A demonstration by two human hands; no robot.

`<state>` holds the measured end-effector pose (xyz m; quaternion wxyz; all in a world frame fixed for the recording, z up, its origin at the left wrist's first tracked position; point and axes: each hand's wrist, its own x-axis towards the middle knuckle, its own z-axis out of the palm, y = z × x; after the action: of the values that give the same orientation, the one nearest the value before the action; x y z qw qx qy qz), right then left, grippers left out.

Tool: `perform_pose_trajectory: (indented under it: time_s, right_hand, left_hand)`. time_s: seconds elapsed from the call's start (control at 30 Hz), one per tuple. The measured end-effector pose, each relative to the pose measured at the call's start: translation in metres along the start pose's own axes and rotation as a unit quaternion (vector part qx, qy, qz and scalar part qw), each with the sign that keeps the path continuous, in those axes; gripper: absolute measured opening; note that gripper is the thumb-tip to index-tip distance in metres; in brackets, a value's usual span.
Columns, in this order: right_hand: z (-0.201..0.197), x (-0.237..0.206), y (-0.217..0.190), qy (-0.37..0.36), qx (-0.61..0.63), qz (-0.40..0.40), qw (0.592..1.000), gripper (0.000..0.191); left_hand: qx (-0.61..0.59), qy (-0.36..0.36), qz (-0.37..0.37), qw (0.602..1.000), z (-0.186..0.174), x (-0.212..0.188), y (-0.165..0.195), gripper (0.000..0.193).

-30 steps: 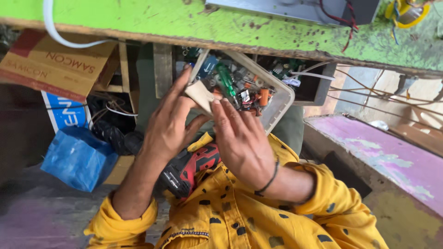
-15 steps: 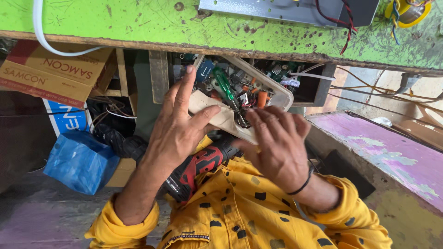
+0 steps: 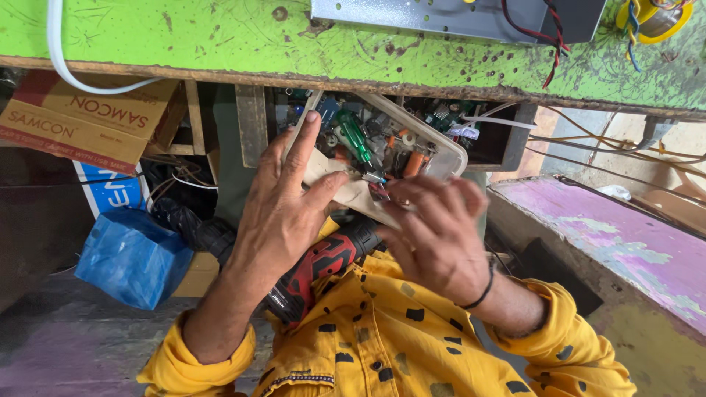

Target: The person works on an open electronic device, manipulating wires and components on a circuit board. They use a screwdriver to adjust parts and a power drill to secure screws. The person also searches through a container of small parts.

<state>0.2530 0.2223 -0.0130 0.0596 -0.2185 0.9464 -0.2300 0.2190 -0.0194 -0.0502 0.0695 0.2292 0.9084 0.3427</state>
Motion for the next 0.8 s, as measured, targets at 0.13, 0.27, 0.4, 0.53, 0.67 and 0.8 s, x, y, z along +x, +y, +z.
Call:
perform_pose_trajectory:
  time_s: [0.13,0.27,0.4,0.53,0.67,0.8]
  right_hand:
    - [-0.013,-0.004,0.015,0.041,-0.089,0.106,0.989,0.056]
    - [-0.004,-0.002,0.022,-0.040,-0.194,0.117,0.973,0.089]
    - [0.009,-0.008,0.014,-0.071,-0.076,0.065,0.992,0.085]
    - [0.006,-0.012,0.018,-0.095,-0.017,0.043,0.994,0.065]
    - [-0.005,-0.012,0.029,-0.095,-0.025,0.060,0.993,0.065]
    - [-0.005,-0.007,0.035,-0.083,-0.049,0.064,0.993,0.084]
  left_hand:
    - [0.031,0.000,0.008,0.999,0.002,-0.001,-0.001,0.030]
    - [0.034,-0.006,0.011,0.999,0.005,0.000,0.000,0.033]
    - [0.129,-0.028,0.041,0.990,0.013,0.007,0.002,0.014]
    - [0.138,-0.052,0.070,0.987,0.013,0.010,0.009,0.022]
    - [0.106,-0.057,0.080,0.989,0.012,0.014,0.016,0.035]
    - [0.117,-0.060,0.086,0.988,0.011,0.017,0.016,0.020]
